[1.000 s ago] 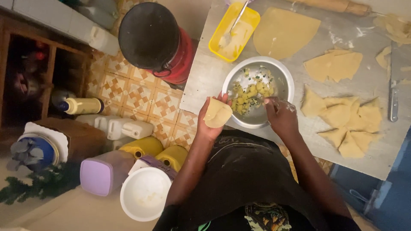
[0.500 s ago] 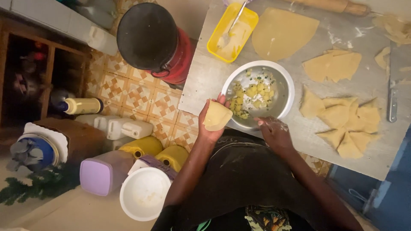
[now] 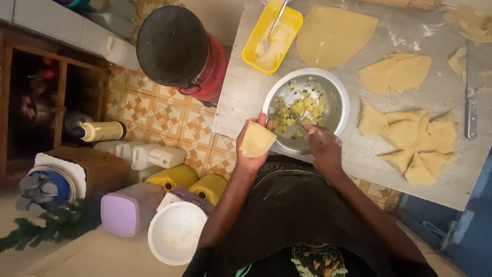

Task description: Folding dough into cones, filling them with a vegetable mixture, and sealing them to make pastries.

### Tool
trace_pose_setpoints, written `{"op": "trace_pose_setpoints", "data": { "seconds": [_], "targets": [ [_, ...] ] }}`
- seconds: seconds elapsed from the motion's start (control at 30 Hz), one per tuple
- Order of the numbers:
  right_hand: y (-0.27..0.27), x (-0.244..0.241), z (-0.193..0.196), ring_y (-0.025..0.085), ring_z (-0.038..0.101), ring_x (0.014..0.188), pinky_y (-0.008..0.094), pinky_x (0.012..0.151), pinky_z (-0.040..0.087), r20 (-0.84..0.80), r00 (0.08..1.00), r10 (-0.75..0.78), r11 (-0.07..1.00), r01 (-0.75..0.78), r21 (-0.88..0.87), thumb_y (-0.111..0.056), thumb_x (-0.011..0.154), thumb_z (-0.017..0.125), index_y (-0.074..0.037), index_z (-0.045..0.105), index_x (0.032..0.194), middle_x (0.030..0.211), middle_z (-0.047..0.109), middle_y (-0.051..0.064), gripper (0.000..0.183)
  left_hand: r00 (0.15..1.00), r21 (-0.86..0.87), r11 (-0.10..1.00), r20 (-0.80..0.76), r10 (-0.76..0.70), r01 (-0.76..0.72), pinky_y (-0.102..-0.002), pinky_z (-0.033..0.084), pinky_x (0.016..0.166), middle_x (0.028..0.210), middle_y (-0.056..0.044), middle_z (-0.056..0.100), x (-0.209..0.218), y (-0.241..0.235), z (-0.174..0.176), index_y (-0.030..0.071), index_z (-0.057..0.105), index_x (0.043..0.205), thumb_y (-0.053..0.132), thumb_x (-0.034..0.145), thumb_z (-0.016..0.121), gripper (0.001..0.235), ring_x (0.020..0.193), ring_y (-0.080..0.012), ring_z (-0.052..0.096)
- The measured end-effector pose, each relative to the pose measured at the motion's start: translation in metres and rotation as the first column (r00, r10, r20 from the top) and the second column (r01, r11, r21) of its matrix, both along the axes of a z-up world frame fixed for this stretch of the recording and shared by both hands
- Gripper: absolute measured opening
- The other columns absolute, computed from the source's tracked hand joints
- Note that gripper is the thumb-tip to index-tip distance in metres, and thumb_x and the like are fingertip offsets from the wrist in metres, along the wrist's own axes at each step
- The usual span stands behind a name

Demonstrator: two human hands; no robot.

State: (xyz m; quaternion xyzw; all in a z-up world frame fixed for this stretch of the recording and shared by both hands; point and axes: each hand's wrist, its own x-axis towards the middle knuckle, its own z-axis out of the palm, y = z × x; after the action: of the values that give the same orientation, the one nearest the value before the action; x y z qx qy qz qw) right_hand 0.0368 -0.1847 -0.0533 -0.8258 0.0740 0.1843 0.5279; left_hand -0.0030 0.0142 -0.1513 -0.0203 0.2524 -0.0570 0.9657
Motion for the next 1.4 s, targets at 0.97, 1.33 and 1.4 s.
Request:
{"op": "trace_pose_setpoints", "data": {
  "seconds": [0.97, 1.33, 1.4],
  "targets": [
    [-0.007, -0.005, 0.055, 0.008, 0.040, 0.050, 0.021, 0.042, 0.036, -0.422, 0.895, -0.143, 0.896, 0.299, 0.329, -0.016, 0.091, 0.044, 0.001, 0.061, 0.106, 0.064, 0.053, 0.007, 0.028, 0.984, -0.078, 0.997, 0.174, 0.029, -0.016, -0.044, 0.045, 0.094, 0.122, -0.002, 0.057, -0.005, -0.004, -0.005, 0.016, 0.064, 0.101, 0.034, 0.094, 0.041, 0.031, 0.112, -0.0298, 0.054],
    [0.005, 0.003, 0.035, 0.009, 0.040, 0.043, 0.022, 0.038, 0.033, -0.231, 0.952, -0.201, 0.939, 0.255, 0.231, -0.020, 0.087, 0.049, -0.002, 0.065, 0.098, 0.056, 0.053, 0.009, 0.026, 0.986, -0.091, 0.996, 0.168, 0.018, -0.003, -0.044, 0.045, 0.092, 0.120, -0.003, 0.058, -0.006, -0.003, -0.010, 0.017, 0.064, 0.101, 0.034, 0.094, 0.042, 0.029, 0.112, -0.0295, 0.054],
    [0.002, 0.005, 0.002, 0.021, 0.049, 0.053, 0.039, 0.052, 0.041, -0.044, 0.997, -0.061, 0.998, 0.063, 0.033, -0.022, 0.090, 0.045, -0.004, 0.066, 0.104, 0.063, 0.057, 0.018, 0.031, 0.987, -0.077, 0.997, 0.160, 0.009, 0.004, -0.043, 0.047, 0.091, 0.119, -0.003, 0.059, -0.006, -0.002, -0.015, 0.017, 0.063, 0.101, 0.034, 0.094, 0.043, 0.028, 0.111, -0.0291, 0.055]
  ]
}}
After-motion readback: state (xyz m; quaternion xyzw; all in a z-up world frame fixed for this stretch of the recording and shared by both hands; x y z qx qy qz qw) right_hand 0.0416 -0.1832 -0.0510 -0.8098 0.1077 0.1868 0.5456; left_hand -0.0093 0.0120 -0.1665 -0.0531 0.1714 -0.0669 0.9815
